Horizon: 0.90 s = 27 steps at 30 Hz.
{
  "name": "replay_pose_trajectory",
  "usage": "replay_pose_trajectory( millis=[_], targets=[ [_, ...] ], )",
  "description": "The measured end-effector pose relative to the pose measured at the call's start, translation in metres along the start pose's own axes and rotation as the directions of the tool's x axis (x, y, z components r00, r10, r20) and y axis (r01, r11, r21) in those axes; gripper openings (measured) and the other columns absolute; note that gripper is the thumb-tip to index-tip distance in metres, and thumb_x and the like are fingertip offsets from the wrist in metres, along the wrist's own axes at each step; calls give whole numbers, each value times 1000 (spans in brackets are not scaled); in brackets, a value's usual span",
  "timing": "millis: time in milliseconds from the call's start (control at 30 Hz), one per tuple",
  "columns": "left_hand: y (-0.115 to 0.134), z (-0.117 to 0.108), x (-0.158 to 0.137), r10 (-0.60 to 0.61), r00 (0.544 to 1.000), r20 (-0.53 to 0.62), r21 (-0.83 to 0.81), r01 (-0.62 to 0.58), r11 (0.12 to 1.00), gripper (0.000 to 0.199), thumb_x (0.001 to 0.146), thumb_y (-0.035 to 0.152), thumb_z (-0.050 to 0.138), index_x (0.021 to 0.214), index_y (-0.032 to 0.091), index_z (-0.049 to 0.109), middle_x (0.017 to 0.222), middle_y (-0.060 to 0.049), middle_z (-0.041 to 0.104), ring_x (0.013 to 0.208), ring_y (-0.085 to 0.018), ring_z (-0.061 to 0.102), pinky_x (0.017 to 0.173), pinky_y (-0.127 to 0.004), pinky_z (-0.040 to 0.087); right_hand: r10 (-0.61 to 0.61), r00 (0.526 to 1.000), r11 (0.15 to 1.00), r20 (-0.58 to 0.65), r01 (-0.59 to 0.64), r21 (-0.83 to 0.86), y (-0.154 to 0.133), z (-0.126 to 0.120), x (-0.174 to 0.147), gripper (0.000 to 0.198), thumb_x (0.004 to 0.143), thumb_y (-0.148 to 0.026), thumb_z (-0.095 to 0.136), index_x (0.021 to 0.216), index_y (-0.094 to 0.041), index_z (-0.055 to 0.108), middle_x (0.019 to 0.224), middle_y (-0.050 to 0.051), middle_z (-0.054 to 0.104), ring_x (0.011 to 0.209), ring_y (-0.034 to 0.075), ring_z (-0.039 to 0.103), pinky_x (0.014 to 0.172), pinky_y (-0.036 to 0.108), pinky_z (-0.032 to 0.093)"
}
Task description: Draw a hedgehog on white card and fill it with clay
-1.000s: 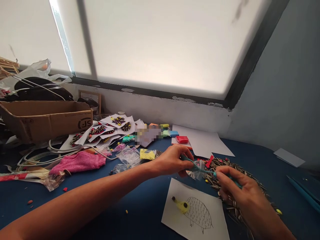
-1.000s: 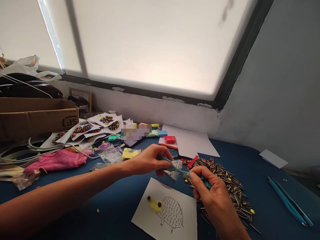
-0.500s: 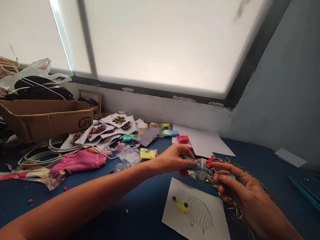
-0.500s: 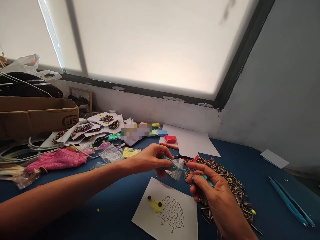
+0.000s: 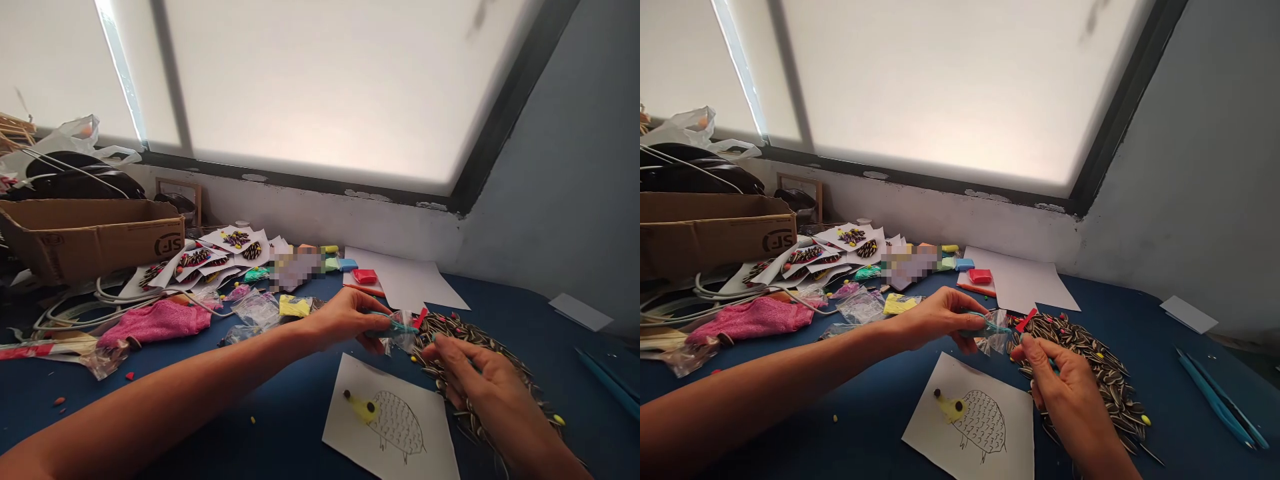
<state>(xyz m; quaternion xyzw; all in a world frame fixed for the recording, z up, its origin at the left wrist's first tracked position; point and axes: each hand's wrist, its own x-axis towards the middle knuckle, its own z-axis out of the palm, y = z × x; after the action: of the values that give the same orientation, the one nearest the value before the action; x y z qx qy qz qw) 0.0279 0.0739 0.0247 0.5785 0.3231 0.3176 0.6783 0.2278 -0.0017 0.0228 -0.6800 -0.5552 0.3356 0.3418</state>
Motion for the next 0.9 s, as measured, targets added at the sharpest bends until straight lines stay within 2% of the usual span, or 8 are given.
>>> replay_pose_trajectory(
  millis=[100, 200, 333, 400, 500, 567, 767, 900],
  targets=[
    [1, 2, -2, 4, 1000, 9, -4, -4, 1000, 30, 72, 28, 78, 92, 7, 71, 69, -3, 68, 53, -11, 64, 56, -23, 54, 25, 1000, 999, 14, -24, -45, -6, 5, -1, 63, 63, -79, 58, 84, -21, 67, 41, -7, 39, 42, 11, 32, 44, 26, 27],
    [1, 3, -3, -25, 999, 27, 7, 25, 1000, 32, 73, 28, 78, 96, 8, 71, 71, -4, 69, 54, -11, 64, 59, -24, 56, 31, 999, 997, -10, -31, -72, -10, 8, -3, 59, 55, -72, 67, 84, -21, 68, 44, -6, 45, 42, 11, 36, 43, 25, 31],
    [2, 4, -4, -20, 999, 28, 8, 20, 1000, 24, 81, 24, 70, 99, 8, 72, 76, -5, 70, 56, -11, 65, 63, -25, 56, -44, 987, 997, -152, 33, -73, -7, 7, -3, 55, 66, -70, 61, 92, -22, 71, 55, 0, 61, 40, 12, 43, 38, 25, 32],
    [3, 3, -5, -11, 999, 32, 9, 11, 1000, 24, 83, 23, 68, 100, 7, 72, 76, -6, 70, 57, -11, 65, 63, -26, 56, -135, 965, 991, -226, 128, -44, -6, 5, -3, 51, 68, -65, 62, 96, -24, 72, 77, 5, 71, 50, 15, 57, 42, 25, 40],
    [3, 4, -6, -27, 998, 62, 23, 25, 999, 27, 82, 25, 69, 101, 7, 72, 74, -6, 69, 57, -11, 65, 63, -25, 56, -248, 940, 969, -234, 244, -44, -7, 4, -3, 39, 66, -56, 68, 91, -26, 76, 104, 7, 74, 85, 24, 69, 65, 28, 53],
    [3, 5, -6, -37, 996, 84, 32, 34, 999, 32, 79, 30, 72, 101, 7, 72, 72, -6, 69, 56, -11, 64, 63, -26, 56, -276, 941, 961, -196, 270, -57, -8, 4, -3, 34, 67, -54, 68, 86, -26, 77, 103, 6, 74, 92, 25, 68, 72, 28, 54],
    [-2, 5, -6, -46, 992, 118, 18, 45, 999, 48, 70, 38, 79, 105, 7, 71, 75, -7, 69, 56, -11, 63, 65, -30, 56, -347, 928, 936, -135, 334, -111, -7, 5, -3, 29, 71, -52, 66, 78, -26, 76, 80, 4, 73, 71, 20, 67, 63, 27, 53],
    [-6, 5, -7, -72, 985, 158, 40, 67, 997, 53, 69, 38, 80, 113, 10, 68, 72, -6, 69, 56, -12, 64, 64, -29, 56, -386, 919, 920, -83, 376, -109, -9, 8, -5, 25, 71, -48, 65, 73, -25, 72, 76, 2, 70, 69, 18, 66, 63, 25, 51]
  ],
)
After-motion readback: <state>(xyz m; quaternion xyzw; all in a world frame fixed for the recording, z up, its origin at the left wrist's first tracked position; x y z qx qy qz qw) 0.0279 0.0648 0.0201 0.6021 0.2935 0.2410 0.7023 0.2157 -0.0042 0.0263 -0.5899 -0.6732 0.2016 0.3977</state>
